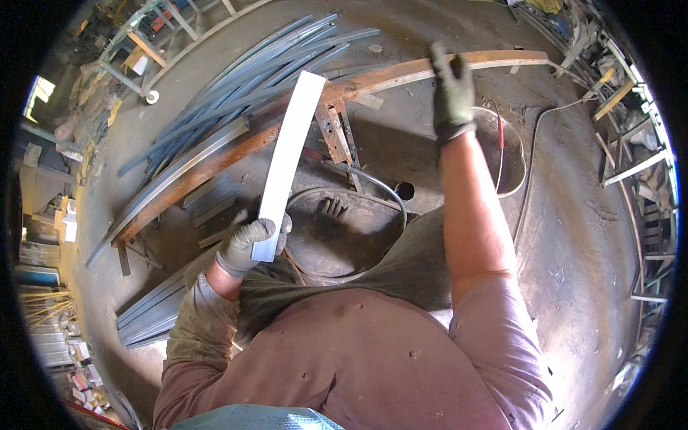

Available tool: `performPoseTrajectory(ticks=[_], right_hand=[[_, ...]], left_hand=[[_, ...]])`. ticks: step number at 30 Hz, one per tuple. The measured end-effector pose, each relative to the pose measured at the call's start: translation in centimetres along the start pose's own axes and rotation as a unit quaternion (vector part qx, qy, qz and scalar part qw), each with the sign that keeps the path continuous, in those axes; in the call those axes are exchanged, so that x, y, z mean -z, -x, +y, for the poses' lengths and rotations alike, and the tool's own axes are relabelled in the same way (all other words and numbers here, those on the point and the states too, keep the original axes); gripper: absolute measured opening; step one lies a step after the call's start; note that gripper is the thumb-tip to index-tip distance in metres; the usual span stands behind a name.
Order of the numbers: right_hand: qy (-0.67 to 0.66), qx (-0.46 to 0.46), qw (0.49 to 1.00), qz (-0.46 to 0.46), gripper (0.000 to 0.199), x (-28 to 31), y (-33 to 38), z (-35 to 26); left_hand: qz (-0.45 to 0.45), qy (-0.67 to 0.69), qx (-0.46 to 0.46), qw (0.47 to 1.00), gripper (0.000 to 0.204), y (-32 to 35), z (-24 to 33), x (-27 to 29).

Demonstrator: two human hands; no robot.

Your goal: The person welds a long metal bar using a handheld welding torch, producing bright sparks. They periodically pause to reposition the bar and adjust their grip, then resume welding along the length of the piece.

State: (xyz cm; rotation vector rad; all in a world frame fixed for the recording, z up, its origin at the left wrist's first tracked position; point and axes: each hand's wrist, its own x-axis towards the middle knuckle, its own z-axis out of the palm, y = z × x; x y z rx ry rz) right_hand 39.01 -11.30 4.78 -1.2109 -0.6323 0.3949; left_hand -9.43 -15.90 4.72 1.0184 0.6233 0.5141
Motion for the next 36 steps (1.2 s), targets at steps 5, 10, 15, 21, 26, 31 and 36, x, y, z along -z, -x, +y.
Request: performPoseTrajectory(ticks=[5,10,15,21,26,31,36], right_hand=[[-0.188,-0.265,0.897,-0.299,0.090,-6.0,11.1,-1.4],[-0.300,-0.390,0.810,-0.320,0.043,-10.7,21.5,-2.8],[-0.299,-0.311,0.855,-0.287,0.038,-10.7,19.8,-2.0],[-0.405,-0.210,0.880,-0.130,0.029,-5.7,5.3,-2.1],[-0.381,-0.167,0.909,-0.013,0.055,-0.9,0.0,-0.9],[-0.292,-0.306,0.839,-0.343,0.062,-7.4,13.7,-1.6],[-0.333,-0.336,0.805,-0.359,0.055,-10.0,19.3,-1.4]], left_hand=[[0.004,0.014,-0.027,1.000,0.039,-1.0,0.0,-1.5],[0.114,-0.492,-0.214,0.836,0.055,-3.0,-3.4,-1.9],[0.183,-0.658,-0.235,0.691,0.084,-3.2,-4.4,-1.0],[0.141,-0.647,-0.251,0.706,0.088,-2.6,-2.2,-2.0],[0.176,-0.573,-0.153,0.786,0.085,-0.9,-2.6,-1.4],[0.217,-0.626,-0.243,0.709,0.090,-2.6,-1.9,-0.9],[0.228,-0.691,-0.327,0.603,0.101,-2.9,-1.0,-2.8]])
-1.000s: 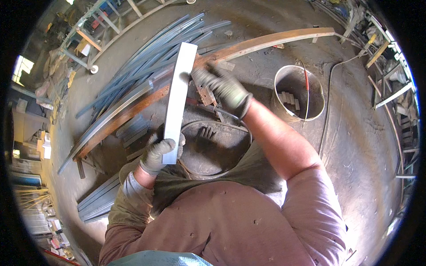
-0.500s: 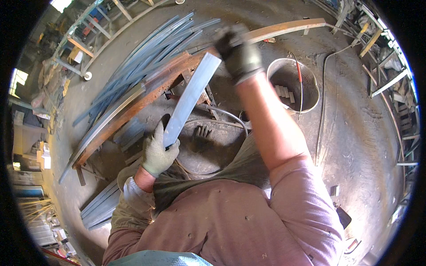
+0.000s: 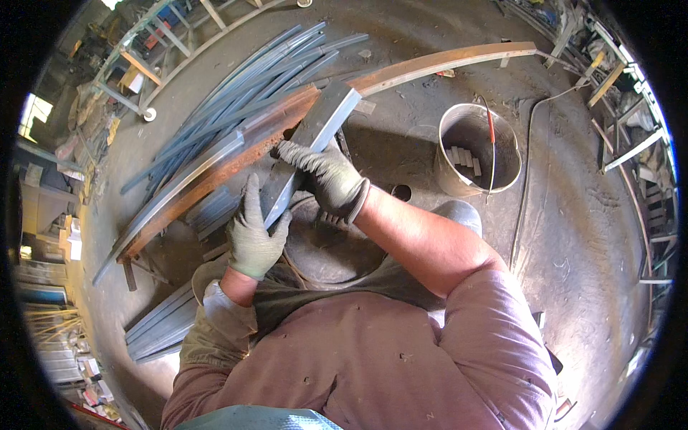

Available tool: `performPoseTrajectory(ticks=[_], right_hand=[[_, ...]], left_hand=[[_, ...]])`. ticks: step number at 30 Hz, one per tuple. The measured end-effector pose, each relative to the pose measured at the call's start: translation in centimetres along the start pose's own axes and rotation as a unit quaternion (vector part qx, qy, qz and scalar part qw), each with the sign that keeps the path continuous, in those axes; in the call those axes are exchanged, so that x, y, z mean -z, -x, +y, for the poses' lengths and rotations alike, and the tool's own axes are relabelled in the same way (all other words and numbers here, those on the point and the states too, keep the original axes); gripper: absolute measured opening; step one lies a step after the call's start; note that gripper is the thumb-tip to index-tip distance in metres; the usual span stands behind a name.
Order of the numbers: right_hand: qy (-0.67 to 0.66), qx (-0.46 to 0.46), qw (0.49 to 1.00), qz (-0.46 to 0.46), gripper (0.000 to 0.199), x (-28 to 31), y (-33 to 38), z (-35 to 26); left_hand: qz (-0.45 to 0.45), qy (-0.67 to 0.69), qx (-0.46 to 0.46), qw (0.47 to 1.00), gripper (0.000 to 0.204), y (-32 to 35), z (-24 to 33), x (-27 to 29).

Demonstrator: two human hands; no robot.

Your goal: The person welds a long metal bar using a handheld welding torch, producing bright sparks. They periodically pause to reposition the bar and adjust their grip, then resume welding along the length of the piece.

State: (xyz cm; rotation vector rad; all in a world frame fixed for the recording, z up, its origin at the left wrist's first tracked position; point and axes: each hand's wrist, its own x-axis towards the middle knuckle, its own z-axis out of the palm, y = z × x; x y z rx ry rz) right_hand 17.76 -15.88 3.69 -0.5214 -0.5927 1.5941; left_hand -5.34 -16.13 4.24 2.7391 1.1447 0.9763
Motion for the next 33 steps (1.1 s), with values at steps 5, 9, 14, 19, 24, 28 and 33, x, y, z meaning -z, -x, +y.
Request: performPoseTrajectory(ticks=[5,9,14,19,24,28,33], right_hand=[[-0.056,0.026,0.993,-0.096,0.060,0.5,-0.6,-1.2],[0.044,0.016,0.996,-0.080,0.069,-1.5,0.3,1.1],[0.231,-0.060,0.970,-0.051,0.034,-3.3,2.2,5.3],[0.081,0.077,0.994,-0.004,0.033,-0.8,-1.3,0.3],[-0.021,0.347,0.924,0.158,0.057,12.4,-6.5,-15.9],[-0.033,0.184,0.956,0.228,0.064,10.1,-4.8,-13.6],[0.182,0.072,0.978,-0.073,0.049,1.7,-1.6,-0.3]], left_hand=[[-0.169,0.343,0.175,0.907,0.079,-0.9,-1.5,1.8],[-0.129,0.330,0.222,0.908,0.054,0.2,-0.7,1.4],[-0.095,0.272,0.173,0.942,0.040,0.8,-1.4,-0.7],[-0.110,0.231,0.200,0.946,0.041,1.0,-0.2,1.6],[-0.178,0.252,0.214,0.927,0.046,1.6,0.0,1.4],[-0.080,0.158,0.221,0.959,0.060,1.2,0.3,2.7],[0.033,-0.075,0.146,0.986,0.072,0.4,-2.2,1.6]])
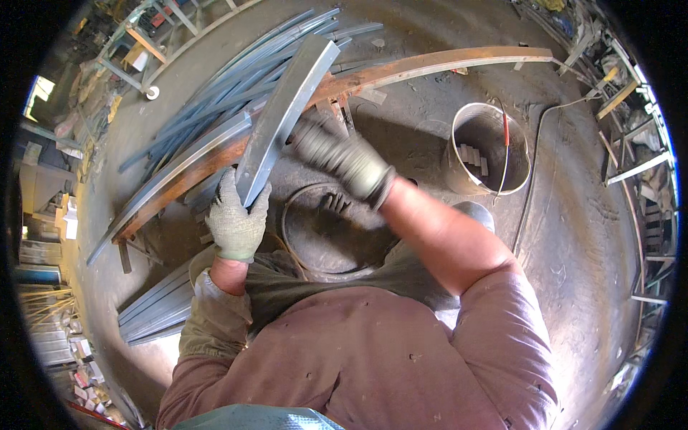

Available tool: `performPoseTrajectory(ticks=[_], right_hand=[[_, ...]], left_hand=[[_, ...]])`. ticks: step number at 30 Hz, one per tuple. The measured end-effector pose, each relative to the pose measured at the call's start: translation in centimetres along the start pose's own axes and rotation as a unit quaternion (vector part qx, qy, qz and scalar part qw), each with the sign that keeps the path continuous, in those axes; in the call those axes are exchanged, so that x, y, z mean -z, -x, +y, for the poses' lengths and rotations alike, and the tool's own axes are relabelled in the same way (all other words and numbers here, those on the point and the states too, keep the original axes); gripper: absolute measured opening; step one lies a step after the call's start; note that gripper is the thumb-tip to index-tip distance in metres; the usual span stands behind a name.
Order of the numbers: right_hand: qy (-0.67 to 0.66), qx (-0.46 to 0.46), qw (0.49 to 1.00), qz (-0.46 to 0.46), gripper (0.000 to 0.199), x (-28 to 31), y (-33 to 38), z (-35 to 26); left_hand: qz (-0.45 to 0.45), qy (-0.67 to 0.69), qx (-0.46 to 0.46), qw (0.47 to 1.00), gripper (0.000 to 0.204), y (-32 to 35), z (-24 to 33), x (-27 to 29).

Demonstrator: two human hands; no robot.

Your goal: The person welds a long metal bar using a handheld welding torch, producing bright sparks. They periodically pause to reposition the bar and adjust their grip, then resume welding along the length of the piece.

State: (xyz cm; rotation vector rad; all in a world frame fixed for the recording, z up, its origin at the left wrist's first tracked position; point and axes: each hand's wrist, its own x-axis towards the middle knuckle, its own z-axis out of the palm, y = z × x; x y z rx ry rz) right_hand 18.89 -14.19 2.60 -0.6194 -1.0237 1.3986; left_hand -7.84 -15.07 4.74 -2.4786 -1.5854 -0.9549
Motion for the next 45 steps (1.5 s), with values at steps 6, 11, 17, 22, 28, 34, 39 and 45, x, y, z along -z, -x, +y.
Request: performPoseTrajectory(ticks=[6,11,17,22,28,34,39,45], right_hand=[[-0.176,-0.113,0.977,0.032,0.046,-8.9,2.6,3.4],[-0.141,-0.073,0.977,0.139,0.034,-4.8,-0.1,1.6],[-0.146,0.135,0.919,0.341,0.046,13.5,-4.6,-7.2],[-0.157,0.104,0.916,0.354,0.049,19.6,-1.7,-8.9],[0.079,-0.067,0.995,-0.007,0.043,-1.0,0.1,-2.4],[0.003,-0.172,0.985,0.003,0.045,-6.8,0.9,0.4],[-0.261,-0.089,0.959,0.073,0.042,-4.5,-0.6,0.2],[-0.221,-0.090,0.969,0.070,0.037,-2.5,-0.9,0.6]], left_hand=[[-0.031,-0.060,-0.092,0.993,0.066,0.7,0.7,-0.8],[-0.008,-0.108,-0.106,0.988,0.067,0.2,1.0,-0.6],[0.024,-0.116,-0.107,0.987,0.066,0.3,-0.3,1.3],[0.031,-0.061,-0.033,0.997,0.066,0.2,-1.8,0.2],[-0.052,0.273,0.144,0.950,0.050,0.1,0.6,-1.2],[-0.026,0.073,-0.010,0.997,0.075,0.6,1.1,-1.8],[-0.030,0.043,-0.103,0.993,0.086,1.0,1.8,-1.2],[-0.083,0.175,-0.129,0.973,0.099,-0.3,2.4,2.1]])
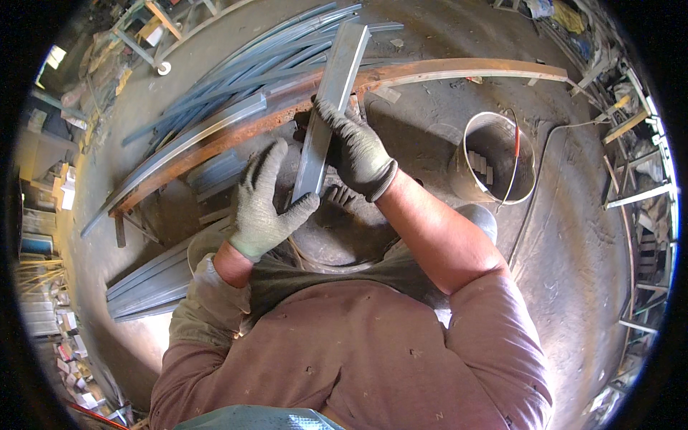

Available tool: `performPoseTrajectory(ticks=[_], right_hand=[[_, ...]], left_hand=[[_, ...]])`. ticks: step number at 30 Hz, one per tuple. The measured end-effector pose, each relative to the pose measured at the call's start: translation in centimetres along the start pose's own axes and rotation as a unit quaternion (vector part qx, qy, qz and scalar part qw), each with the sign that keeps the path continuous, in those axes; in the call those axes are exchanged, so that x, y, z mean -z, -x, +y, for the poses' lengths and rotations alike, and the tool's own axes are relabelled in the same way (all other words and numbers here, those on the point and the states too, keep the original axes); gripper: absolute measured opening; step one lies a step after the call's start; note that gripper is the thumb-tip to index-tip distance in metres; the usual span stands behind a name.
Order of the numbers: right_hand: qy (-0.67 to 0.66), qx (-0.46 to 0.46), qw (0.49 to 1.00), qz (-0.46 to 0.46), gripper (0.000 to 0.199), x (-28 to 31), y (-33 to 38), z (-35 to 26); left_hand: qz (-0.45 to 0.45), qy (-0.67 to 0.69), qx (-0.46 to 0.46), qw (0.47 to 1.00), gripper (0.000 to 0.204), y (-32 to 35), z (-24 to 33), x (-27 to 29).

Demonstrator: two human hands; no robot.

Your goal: The person welds a long metal bar using a handheld welding torch, producing bright sparks. They periodically pause to reposition the bar and adjust their grip, then resume welding along the length of the piece.

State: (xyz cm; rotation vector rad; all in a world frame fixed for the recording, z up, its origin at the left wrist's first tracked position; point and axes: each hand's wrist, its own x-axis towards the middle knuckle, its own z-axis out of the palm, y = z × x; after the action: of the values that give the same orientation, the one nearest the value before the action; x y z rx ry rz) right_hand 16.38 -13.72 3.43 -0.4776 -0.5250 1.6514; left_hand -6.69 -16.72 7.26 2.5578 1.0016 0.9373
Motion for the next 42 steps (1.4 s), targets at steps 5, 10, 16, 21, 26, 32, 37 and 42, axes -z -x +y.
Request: performPoseTrajectory(ticks=[5,10,16,21,26,32,37,42], right_hand=[[-0.204,-0.147,0.966,-0.051,0.036,-1.9,1.1,1.3],[0.088,0.046,0.991,0.088,0.058,-0.7,-2.4,-3.7],[0.597,0.063,0.796,0.078,0.044,4.1,-7.9,-11.1],[0.887,0.108,0.449,-0.007,0.053,6.8,-12.6,-8.9],[0.925,0.110,0.359,-0.051,0.050,8.4,-18.3,-6.2],[0.929,0.115,0.350,-0.036,0.052,8.7,-22.4,-2.8],[0.916,0.209,0.334,-0.069,0.067,10.6,-24.2,-1.1],[0.947,0.169,0.267,-0.056,0.091,11.4,-25.2,0.0]], left_hand=[[-0.035,-0.097,-0.093,0.990,0.117,-1.2,1.1,-2.4],[-0.240,-0.194,-0.204,0.929,0.085,4.6,-0.7,-4.2],[-0.320,-0.069,-0.090,0.940,0.081,3.1,-5.5,3.1],[-0.240,0.011,0.109,0.965,0.070,-1.1,-12.5,7.1],[-0.216,-0.032,0.267,0.939,0.074,-1.3,-20.0,7.2],[-0.047,-0.168,0.192,0.966,0.080,-0.2,-27.6,4.2],[0.049,-0.232,0.166,0.957,0.087,-0.7,-33.3,2.2],[0.066,-0.332,0.130,0.932,0.096,-0.6,-39.4,1.6]])
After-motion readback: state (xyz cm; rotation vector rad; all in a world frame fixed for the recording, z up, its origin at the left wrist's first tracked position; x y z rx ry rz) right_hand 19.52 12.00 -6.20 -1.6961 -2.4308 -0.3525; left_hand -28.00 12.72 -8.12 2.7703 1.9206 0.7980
